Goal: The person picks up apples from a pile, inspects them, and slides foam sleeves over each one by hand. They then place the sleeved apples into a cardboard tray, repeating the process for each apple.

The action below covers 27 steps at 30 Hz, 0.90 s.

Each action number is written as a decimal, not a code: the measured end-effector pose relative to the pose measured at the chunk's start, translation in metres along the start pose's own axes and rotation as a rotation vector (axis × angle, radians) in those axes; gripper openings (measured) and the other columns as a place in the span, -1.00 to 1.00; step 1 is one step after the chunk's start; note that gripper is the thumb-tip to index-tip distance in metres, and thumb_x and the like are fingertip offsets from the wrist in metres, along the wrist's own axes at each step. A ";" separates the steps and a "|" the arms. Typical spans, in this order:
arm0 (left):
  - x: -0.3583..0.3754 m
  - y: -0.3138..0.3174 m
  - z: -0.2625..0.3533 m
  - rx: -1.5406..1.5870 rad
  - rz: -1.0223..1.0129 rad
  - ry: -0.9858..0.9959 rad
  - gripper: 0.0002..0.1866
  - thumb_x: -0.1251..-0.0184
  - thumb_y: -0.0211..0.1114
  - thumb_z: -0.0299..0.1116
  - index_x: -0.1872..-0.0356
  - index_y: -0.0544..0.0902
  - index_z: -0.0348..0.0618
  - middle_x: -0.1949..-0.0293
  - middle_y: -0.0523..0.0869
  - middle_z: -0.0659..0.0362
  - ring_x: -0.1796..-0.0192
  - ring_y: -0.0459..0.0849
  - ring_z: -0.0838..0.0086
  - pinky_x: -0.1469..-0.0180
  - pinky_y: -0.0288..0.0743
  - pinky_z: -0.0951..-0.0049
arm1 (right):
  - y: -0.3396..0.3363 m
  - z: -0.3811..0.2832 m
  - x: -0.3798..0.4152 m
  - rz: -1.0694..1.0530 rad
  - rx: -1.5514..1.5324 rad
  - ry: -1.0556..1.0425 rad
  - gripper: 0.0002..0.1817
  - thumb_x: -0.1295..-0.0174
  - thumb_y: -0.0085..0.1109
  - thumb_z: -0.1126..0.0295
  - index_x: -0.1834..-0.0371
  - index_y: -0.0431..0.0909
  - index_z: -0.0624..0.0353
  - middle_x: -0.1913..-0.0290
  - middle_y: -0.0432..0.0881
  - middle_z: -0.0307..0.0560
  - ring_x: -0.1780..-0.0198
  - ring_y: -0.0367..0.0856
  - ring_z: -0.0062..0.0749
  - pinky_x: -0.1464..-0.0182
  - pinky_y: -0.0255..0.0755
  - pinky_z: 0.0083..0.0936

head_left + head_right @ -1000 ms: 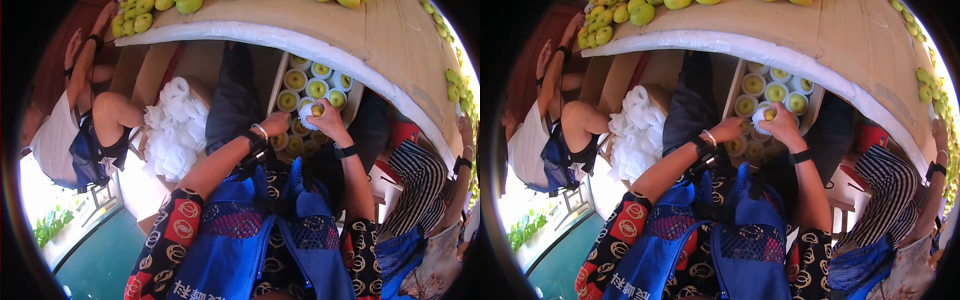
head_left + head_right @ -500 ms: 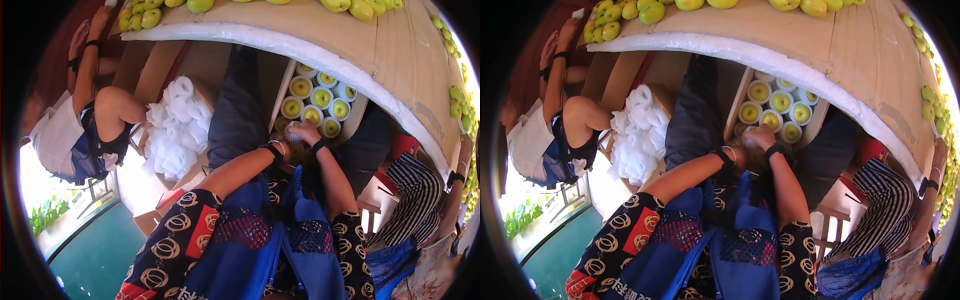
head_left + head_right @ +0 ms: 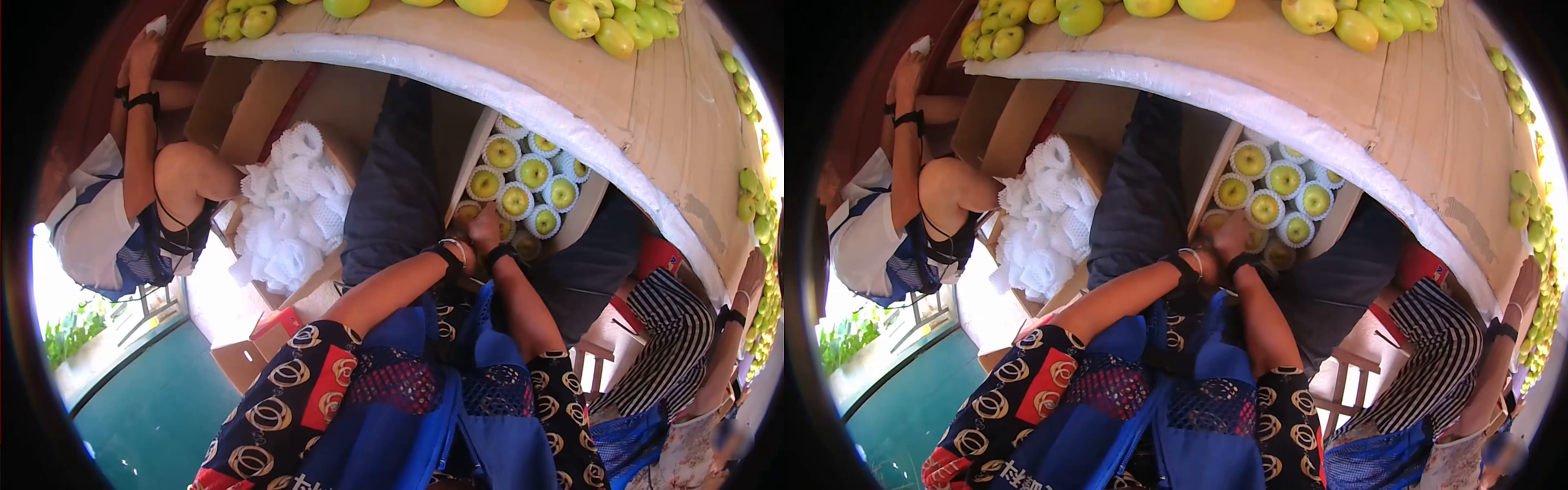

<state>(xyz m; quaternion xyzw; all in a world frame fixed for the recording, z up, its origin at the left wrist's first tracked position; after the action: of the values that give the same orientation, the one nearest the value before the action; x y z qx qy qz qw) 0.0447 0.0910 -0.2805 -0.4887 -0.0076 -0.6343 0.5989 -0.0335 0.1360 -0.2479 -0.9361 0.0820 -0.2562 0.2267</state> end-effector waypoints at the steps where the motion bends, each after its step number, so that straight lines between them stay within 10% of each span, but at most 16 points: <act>1: 0.002 0.001 -0.003 -0.006 0.016 -0.001 -0.40 0.13 0.30 -0.01 -0.03 0.59 0.01 -0.08 0.57 0.08 -0.19 0.46 0.32 -0.26 0.20 0.30 | 0.003 0.006 -0.002 -0.001 -0.003 -0.001 -0.22 0.25 0.43 0.17 0.03 0.23 0.42 0.10 0.46 0.34 0.01 0.45 0.15 -0.02 0.31 -0.18; 7: 0.030 -0.027 0.012 -0.027 -0.377 -0.142 -0.46 -0.04 0.13 -0.05 -0.09 0.56 0.03 -0.21 0.45 0.10 -0.33 0.29 0.27 -0.34 0.05 0.26 | -0.008 -0.004 0.006 -0.069 0.012 0.088 -0.31 0.18 0.38 0.28 -0.01 0.26 0.37 0.05 0.48 0.28 -0.04 0.46 0.06 -0.07 0.32 -0.27; 14: 0.032 -0.029 0.012 0.080 -0.392 -0.100 -0.49 -0.02 0.11 -0.14 -0.06 0.58 -0.02 -0.18 0.47 0.06 -0.31 0.31 0.27 -0.33 0.07 0.27 | -0.011 0.008 0.004 -0.010 -0.086 0.060 -0.29 0.21 0.41 0.30 -0.04 0.29 0.34 0.03 0.51 0.20 -0.01 0.51 -0.12 -0.04 0.37 -0.36; 16: 0.029 -0.046 0.005 0.002 -0.172 -0.148 -0.61 -0.06 0.13 -0.12 0.17 0.69 -0.12 0.06 0.65 0.02 -0.11 0.54 0.28 -0.20 0.25 0.28 | -0.010 0.008 -0.002 0.047 -0.108 -0.002 -0.28 0.24 0.45 0.29 -0.02 0.31 0.32 0.07 0.54 0.15 0.06 0.55 -0.20 0.04 0.43 -0.38; 20: 0.019 -0.027 0.003 0.049 -0.216 -0.127 -0.53 -0.01 0.09 -0.22 -0.01 0.60 -0.06 -0.07 0.56 0.01 -0.27 0.36 0.26 -0.26 0.20 0.26 | -0.005 0.044 -0.021 -0.131 0.105 0.115 -0.46 0.13 0.37 0.26 0.10 0.41 0.30 0.18 0.58 0.03 0.17 0.59 -0.34 0.18 0.47 -0.44; 22: 0.014 -0.042 0.018 -0.041 0.099 0.232 -0.70 -0.19 0.08 -0.26 0.10 0.64 -0.09 0.19 0.67 0.02 0.05 0.60 0.24 -0.05 0.36 0.23 | -0.017 0.035 -0.020 -0.275 0.177 0.209 -0.55 0.06 0.32 0.26 0.15 0.45 0.29 0.24 0.60 -0.04 0.25 0.61 -0.40 0.25 0.48 -0.48; 24: 0.068 -0.132 0.026 0.528 -0.001 0.014 -0.74 -0.27 0.06 -0.30 0.10 0.60 -0.11 0.24 0.66 0.04 0.12 0.61 0.26 0.11 0.44 0.26 | -0.046 -0.017 -0.007 -0.409 -0.174 0.185 -0.76 -0.11 0.15 0.31 0.26 0.50 0.25 0.40 0.60 -0.16 0.43 0.59 -0.52 0.44 0.44 -0.60; 27: 0.128 -0.201 -0.018 0.945 0.516 0.088 -0.73 -0.34 0.05 -0.24 0.03 0.52 -0.12 0.22 0.65 0.12 0.18 0.63 0.41 0.21 0.51 0.42 | -0.099 -0.055 -0.003 -0.057 -0.648 0.235 -0.81 -0.15 0.08 0.34 0.31 0.52 0.26 0.49 0.57 -0.13 0.51 0.58 -0.50 0.48 0.40 -0.58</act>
<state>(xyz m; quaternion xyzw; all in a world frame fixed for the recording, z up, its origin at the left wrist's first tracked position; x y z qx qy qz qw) -0.0958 0.0412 -0.0934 -0.1250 -0.1466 -0.4140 0.8896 -0.0608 0.2031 -0.1606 -0.9254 0.1585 -0.3292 -0.1008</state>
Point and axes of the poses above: each hand's wrist, its own x-axis away from the middle knuckle, its own y-axis out of the palm, z = x × y, the point moved 10 cm from there along -x, towards the middle knuckle
